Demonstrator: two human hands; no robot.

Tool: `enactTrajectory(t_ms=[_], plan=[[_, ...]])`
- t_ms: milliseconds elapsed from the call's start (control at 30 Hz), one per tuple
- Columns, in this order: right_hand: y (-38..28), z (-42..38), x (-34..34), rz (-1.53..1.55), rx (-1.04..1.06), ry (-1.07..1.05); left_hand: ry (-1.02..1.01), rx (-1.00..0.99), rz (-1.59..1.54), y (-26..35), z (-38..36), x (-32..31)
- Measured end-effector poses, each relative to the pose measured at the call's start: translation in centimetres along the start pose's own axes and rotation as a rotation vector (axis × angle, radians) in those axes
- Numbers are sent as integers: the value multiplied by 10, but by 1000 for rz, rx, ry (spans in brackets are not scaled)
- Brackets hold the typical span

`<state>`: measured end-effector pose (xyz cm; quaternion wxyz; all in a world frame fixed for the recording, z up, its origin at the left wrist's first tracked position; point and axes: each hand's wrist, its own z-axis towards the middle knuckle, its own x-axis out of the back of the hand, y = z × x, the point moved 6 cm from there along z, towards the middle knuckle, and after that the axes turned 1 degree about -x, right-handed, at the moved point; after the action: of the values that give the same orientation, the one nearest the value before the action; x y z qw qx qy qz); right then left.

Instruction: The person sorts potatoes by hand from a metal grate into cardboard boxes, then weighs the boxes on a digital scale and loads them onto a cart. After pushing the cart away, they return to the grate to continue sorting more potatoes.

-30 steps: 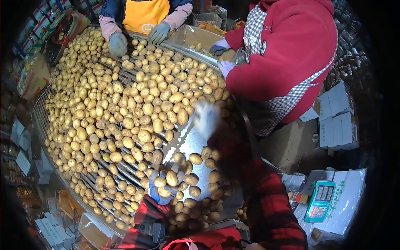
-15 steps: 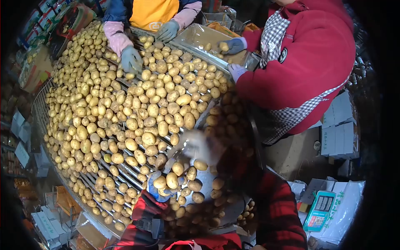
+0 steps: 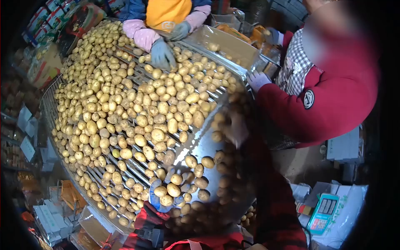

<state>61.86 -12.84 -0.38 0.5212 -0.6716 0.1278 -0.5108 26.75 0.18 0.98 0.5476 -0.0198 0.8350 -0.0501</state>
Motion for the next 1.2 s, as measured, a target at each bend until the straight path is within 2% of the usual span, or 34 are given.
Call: enactTrajectory(t_ms=[67,133,200,233,300,333,367,433,500,533,600,633,700,767,833,900,967,1033,1133,1200], plan=[[15,-97,-4,374,-295,-332,5,84,51,-19,4,-6],[-29,-196,10,685,-558,-391,2,207,125,-53,8,-13],[-15,-302,2,1075,-662,-275,-49,334,258,-98,8,-17],[-13,-329,6,1193,-700,-275,-96,435,384,-125,8,-19],[-30,-383,36,1142,-807,-43,-350,509,636,-171,13,-22],[-11,-419,47,1007,-757,4,-402,570,683,-201,17,-17],[-1,-445,59,1184,-822,140,-372,648,688,-235,26,-3],[18,-500,82,1530,-896,469,-174,775,658,-302,45,36],[101,-573,81,1326,-970,776,49,834,609,-349,58,75],[92,-580,77,1318,-990,751,63,816,590,-348,43,65],[50,-570,100,273,-805,761,-155,623,993,-329,20,41],[33,-546,85,443,-626,680,-103,641,980,-323,5,74],[-13,-509,58,-141,-401,382,-55,610,884,-296,-40,106],[-58,-470,15,-429,-54,110,-18,566,710,-260,-85,130],[-112,-405,-22,-117,107,-65,101,460,651,-214,-119,154],[-136,-363,-64,-348,341,-131,216,334,646,-177,-164,148],[-161,-313,-93,-507,509,-95,357,261,600,-161,-198,153],[-142,-280,-149,-920,542,-347,328,215,574,-156,-222,151],[-119,-281,-202,-1032,310,-658,368,87,392,-151,-248,155],[-114,-288,-230,-1158,180,-686,370,70,370,-153,-254,170]])
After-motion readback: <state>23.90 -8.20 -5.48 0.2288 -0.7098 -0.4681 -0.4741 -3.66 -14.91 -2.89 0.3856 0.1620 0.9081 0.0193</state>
